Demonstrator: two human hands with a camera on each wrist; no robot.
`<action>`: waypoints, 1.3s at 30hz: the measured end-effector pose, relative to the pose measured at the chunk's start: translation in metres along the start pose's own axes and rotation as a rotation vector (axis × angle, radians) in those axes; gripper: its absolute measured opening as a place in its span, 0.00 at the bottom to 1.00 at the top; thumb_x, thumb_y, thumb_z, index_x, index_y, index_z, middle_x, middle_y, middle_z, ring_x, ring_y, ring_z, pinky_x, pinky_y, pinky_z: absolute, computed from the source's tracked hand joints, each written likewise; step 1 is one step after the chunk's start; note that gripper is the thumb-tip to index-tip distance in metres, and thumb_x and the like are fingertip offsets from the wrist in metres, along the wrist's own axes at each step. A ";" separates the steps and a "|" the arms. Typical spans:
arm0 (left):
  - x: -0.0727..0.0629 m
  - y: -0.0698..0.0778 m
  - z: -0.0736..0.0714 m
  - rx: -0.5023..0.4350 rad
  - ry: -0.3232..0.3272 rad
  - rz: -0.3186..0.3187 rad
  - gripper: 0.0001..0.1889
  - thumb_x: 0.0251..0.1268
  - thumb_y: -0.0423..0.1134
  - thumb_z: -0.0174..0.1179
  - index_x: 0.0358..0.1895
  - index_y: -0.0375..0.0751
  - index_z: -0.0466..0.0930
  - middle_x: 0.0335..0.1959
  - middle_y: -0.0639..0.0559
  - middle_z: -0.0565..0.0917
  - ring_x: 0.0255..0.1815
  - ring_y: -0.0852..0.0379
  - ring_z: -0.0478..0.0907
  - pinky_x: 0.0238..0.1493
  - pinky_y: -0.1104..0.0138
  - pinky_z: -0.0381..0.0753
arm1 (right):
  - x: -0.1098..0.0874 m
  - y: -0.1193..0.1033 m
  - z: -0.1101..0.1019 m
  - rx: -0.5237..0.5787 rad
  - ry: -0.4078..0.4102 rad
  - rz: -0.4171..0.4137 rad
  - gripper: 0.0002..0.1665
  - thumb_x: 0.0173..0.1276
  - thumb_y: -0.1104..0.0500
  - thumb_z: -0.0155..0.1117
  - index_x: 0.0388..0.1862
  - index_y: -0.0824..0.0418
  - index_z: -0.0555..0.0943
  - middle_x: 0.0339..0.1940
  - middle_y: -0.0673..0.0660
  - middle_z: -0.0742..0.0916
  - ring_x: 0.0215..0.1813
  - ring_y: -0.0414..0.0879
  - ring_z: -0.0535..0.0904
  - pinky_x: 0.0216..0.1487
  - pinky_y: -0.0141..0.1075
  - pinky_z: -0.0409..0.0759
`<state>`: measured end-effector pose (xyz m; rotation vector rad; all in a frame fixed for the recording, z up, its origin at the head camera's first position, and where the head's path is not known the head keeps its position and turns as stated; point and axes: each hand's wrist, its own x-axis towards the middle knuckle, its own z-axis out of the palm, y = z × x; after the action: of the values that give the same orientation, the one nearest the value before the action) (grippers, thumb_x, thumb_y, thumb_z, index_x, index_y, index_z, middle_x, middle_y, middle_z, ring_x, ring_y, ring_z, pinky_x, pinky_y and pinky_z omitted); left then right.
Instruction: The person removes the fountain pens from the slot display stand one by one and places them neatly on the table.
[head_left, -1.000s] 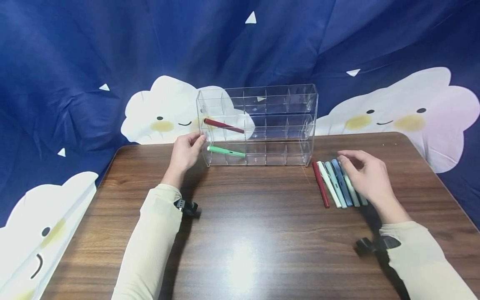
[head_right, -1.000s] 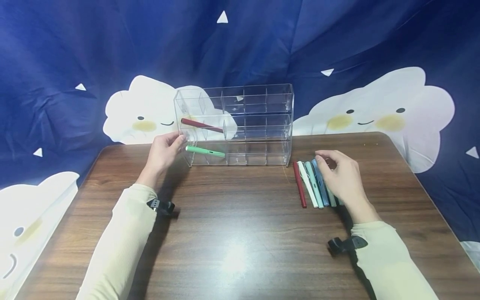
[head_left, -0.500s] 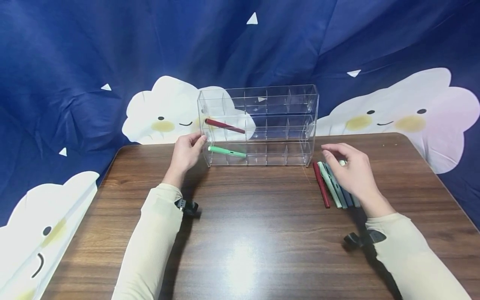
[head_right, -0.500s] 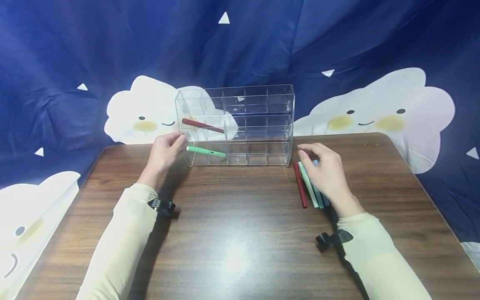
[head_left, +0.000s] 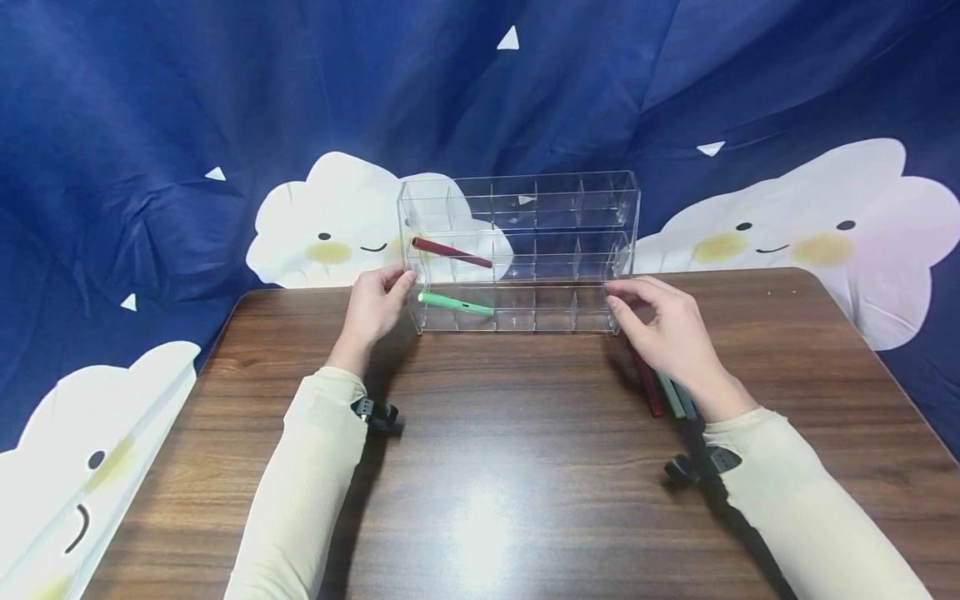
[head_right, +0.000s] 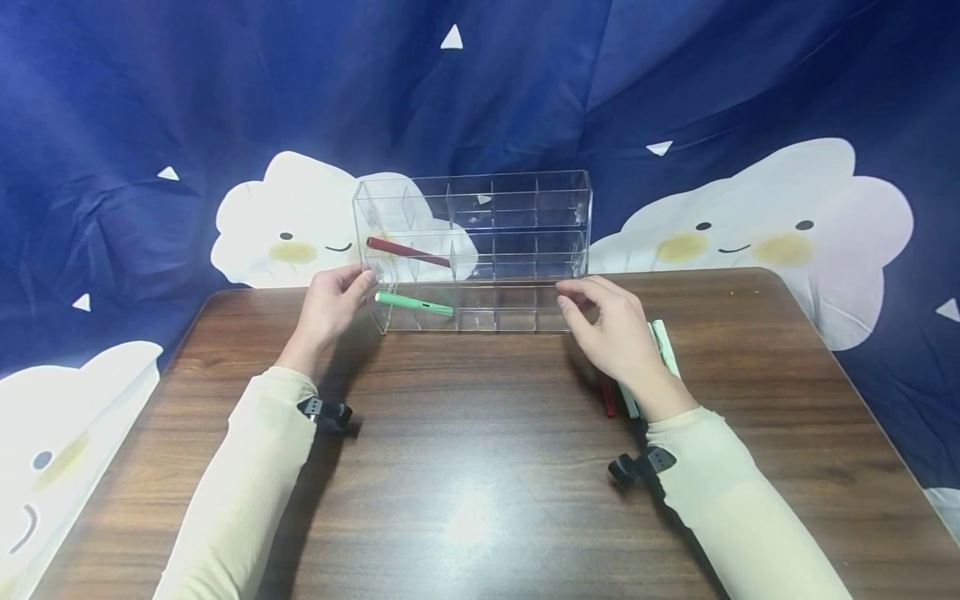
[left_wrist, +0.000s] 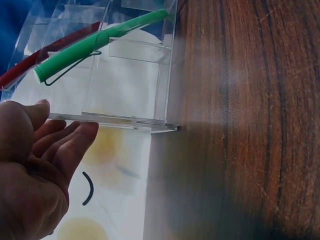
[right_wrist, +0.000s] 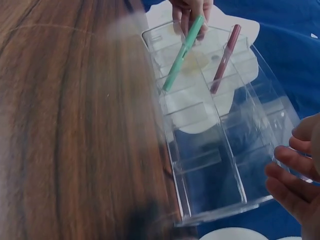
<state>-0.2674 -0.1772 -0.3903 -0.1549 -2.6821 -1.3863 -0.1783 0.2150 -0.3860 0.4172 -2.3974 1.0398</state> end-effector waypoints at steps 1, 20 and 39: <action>0.000 0.000 0.000 0.000 0.000 0.001 0.17 0.85 0.40 0.58 0.64 0.32 0.85 0.47 0.33 0.92 0.40 0.52 0.85 0.37 0.76 0.80 | 0.001 -0.002 0.001 -0.003 -0.007 0.000 0.12 0.76 0.65 0.69 0.55 0.63 0.90 0.48 0.60 0.94 0.43 0.19 0.75 0.41 0.14 0.73; -0.002 0.002 0.001 0.010 -0.001 0.002 0.17 0.85 0.40 0.58 0.64 0.32 0.85 0.47 0.33 0.92 0.41 0.49 0.85 0.39 0.72 0.80 | 0.023 -0.027 0.041 0.045 -0.096 -0.064 0.15 0.73 0.65 0.73 0.58 0.63 0.89 0.50 0.60 0.94 0.52 0.56 0.89 0.54 0.50 0.81; 0.000 0.000 0.000 0.038 0.006 0.012 0.17 0.86 0.41 0.57 0.62 0.32 0.86 0.44 0.34 0.92 0.37 0.53 0.83 0.38 0.71 0.79 | 0.038 -0.053 0.083 0.089 -0.164 -0.102 0.20 0.72 0.61 0.75 0.61 0.64 0.88 0.59 0.62 0.92 0.61 0.58 0.89 0.63 0.52 0.83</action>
<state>-0.2670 -0.1769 -0.3907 -0.1636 -2.6965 -1.3289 -0.2121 0.1149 -0.3821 0.6724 -2.4488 1.1072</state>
